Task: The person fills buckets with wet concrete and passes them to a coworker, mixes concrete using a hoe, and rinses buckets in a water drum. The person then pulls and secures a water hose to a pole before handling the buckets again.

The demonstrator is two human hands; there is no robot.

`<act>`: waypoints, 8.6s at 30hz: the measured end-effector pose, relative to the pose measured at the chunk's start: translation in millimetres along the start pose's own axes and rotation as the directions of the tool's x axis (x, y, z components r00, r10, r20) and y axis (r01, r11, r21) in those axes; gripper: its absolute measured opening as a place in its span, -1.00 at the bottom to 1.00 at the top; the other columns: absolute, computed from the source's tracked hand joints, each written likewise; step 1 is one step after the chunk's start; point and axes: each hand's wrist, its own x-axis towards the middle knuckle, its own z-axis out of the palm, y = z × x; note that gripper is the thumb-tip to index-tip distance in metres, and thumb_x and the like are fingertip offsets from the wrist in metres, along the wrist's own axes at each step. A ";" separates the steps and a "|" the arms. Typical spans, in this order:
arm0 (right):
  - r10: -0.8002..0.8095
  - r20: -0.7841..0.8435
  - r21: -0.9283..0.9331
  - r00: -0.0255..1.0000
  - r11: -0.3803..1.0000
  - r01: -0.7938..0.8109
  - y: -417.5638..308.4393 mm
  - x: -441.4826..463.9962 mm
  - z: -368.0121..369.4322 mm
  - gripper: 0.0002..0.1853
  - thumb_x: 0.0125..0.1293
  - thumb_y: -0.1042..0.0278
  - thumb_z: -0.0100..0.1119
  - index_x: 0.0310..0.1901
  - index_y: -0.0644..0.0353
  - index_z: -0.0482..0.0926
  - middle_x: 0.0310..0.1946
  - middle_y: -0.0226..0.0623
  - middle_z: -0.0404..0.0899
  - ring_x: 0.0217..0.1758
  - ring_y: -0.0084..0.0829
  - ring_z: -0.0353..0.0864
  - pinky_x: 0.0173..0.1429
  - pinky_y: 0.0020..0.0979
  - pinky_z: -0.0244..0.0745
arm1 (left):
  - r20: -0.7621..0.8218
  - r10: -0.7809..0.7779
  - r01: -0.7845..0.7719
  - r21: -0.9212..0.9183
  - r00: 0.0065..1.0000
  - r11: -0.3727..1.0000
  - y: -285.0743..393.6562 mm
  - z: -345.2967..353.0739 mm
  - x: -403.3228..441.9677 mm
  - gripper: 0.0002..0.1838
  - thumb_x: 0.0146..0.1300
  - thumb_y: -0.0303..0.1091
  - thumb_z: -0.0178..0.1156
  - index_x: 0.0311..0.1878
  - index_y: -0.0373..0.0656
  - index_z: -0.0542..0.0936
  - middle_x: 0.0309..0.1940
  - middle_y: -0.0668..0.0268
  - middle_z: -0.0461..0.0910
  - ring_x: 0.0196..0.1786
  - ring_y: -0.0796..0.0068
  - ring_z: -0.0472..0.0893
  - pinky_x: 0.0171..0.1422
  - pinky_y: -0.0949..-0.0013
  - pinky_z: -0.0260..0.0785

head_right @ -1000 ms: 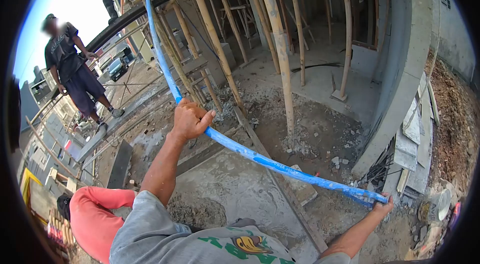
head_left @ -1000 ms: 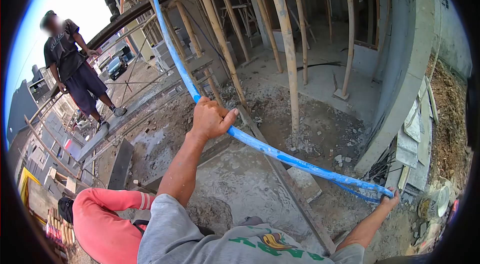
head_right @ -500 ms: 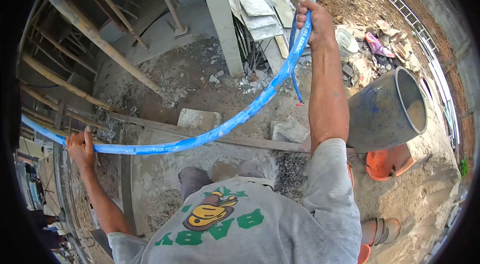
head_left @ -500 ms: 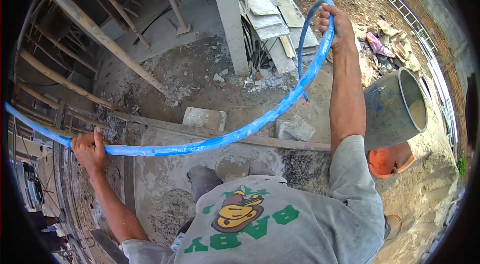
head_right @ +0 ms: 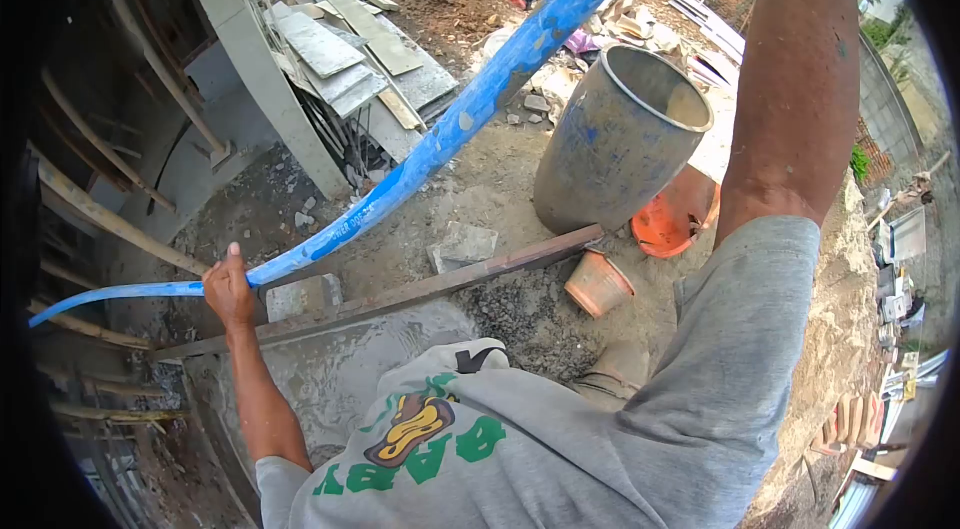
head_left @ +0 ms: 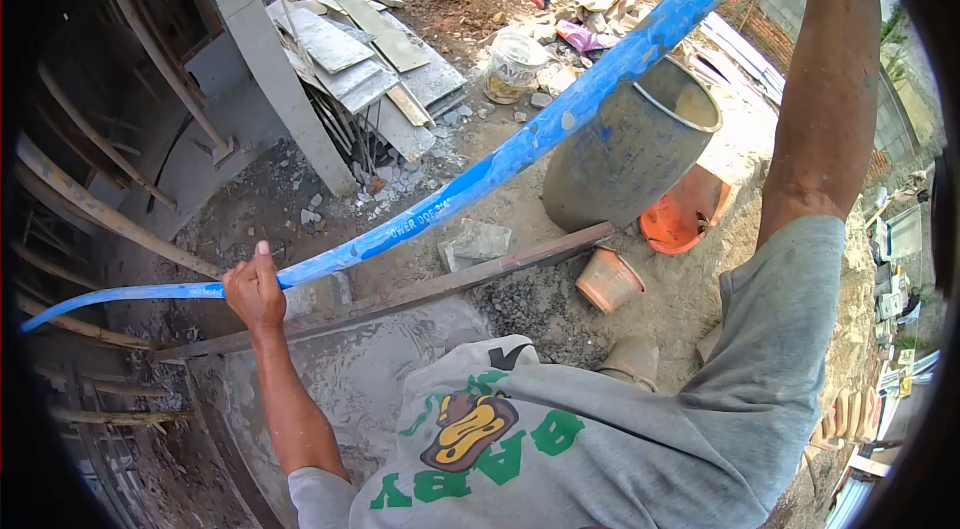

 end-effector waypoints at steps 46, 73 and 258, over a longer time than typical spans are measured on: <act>0.820 -0.246 -0.390 0.516 0.404 -0.828 407.6 -229.9 -362.9 -0.68 0.25 0.15 0.08 -0.39 0.28 0.59 -0.53 -0.29 0.60 -0.49 -0.49 0.57 -0.35 -0.41 0.45 | 0.440 -0.296 0.241 0.177 0.848 0.954 249.8 133.6 -14.7 -0.61 0.10 -0.21 0.28 -0.56 -0.22 0.30 -0.75 0.18 0.23 -0.62 0.45 0.21 -0.49 0.30 0.13; 0.957 -0.285 0.085 0.045 0.072 -0.994 475.4 -224.7 -319.9 -0.58 0.20 0.26 0.21 -0.11 0.27 0.20 -0.38 -0.16 0.48 -0.46 -0.36 0.58 -0.59 -0.32 0.55 | 0.924 0.063 0.281 -0.180 0.378 0.943 519.8 472.9 134.8 -0.22 0.28 0.18 0.05 0.36 -0.23 0.19 -0.04 -0.04 0.53 0.04 0.18 0.54 0.16 0.28 0.34; 0.761 -0.510 -0.764 0.402 -0.186 -0.618 611.8 -236.7 -515.9 -0.26 0.22 -0.16 0.13 0.22 0.30 0.26 -0.14 0.07 0.47 -0.12 -0.23 0.53 -0.04 -0.31 0.49 | 0.519 -0.772 0.310 -0.851 0.368 -0.425 360.6 429.2 44.0 -0.84 0.27 -0.18 0.19 -0.28 -0.01 0.47 -0.36 0.35 0.54 -0.20 0.40 0.54 -0.05 0.28 0.40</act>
